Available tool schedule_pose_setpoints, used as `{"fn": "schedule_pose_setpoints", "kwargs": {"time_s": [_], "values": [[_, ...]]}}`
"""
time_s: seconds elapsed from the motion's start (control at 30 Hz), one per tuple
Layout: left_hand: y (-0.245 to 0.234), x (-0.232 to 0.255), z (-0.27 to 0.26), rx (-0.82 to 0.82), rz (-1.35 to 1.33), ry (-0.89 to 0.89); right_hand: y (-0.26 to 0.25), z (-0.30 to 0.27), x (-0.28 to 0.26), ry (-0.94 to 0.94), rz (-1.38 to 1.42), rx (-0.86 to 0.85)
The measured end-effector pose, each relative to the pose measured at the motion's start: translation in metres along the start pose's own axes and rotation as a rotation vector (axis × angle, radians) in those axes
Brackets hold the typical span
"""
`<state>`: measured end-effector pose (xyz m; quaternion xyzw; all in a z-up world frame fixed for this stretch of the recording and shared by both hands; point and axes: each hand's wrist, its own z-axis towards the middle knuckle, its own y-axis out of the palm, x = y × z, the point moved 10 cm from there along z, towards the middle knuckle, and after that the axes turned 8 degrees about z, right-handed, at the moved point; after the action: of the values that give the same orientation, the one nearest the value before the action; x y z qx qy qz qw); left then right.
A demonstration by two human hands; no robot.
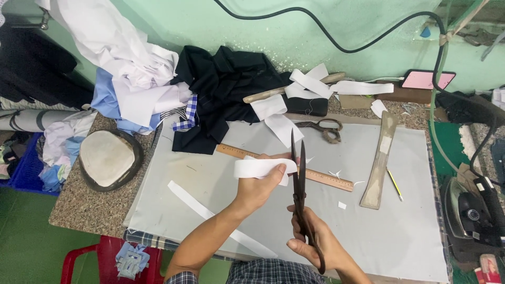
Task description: The person uses shears to cut a long white strip of fabric into smaller pieces on a work table. They repeatedly trim the edges and cut the strip into segments, placing the cut pieces on the table.
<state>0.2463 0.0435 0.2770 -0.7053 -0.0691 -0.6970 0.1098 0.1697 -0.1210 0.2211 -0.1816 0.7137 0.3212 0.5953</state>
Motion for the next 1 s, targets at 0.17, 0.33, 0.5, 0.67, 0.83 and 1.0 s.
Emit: {"fn": "schedule_pose_setpoints", "kwargs": {"time_s": [0.17,0.33,0.5,0.67,0.83,1.0], "values": [[0.004,-0.008,-0.002,-0.039,-0.033,0.037,-0.007,0.001,0.003,0.026,-0.159,0.068],[-0.006,-0.018,-0.001,0.028,0.034,-0.032,-0.01,-0.001,0.002,-0.006,-0.264,0.081],[-0.007,-0.025,-0.002,0.034,0.035,-0.077,-0.01,-0.001,0.007,0.037,-0.19,0.086],[-0.005,-0.015,-0.002,0.01,0.042,-0.049,-0.008,-0.001,0.006,0.035,-0.189,0.066],[-0.005,-0.018,-0.002,0.007,0.022,-0.106,-0.008,-0.001,0.002,0.043,-0.251,0.08],[-0.007,-0.021,-0.003,0.027,0.05,-0.106,-0.014,-0.003,0.007,0.095,-0.338,0.134]]}}
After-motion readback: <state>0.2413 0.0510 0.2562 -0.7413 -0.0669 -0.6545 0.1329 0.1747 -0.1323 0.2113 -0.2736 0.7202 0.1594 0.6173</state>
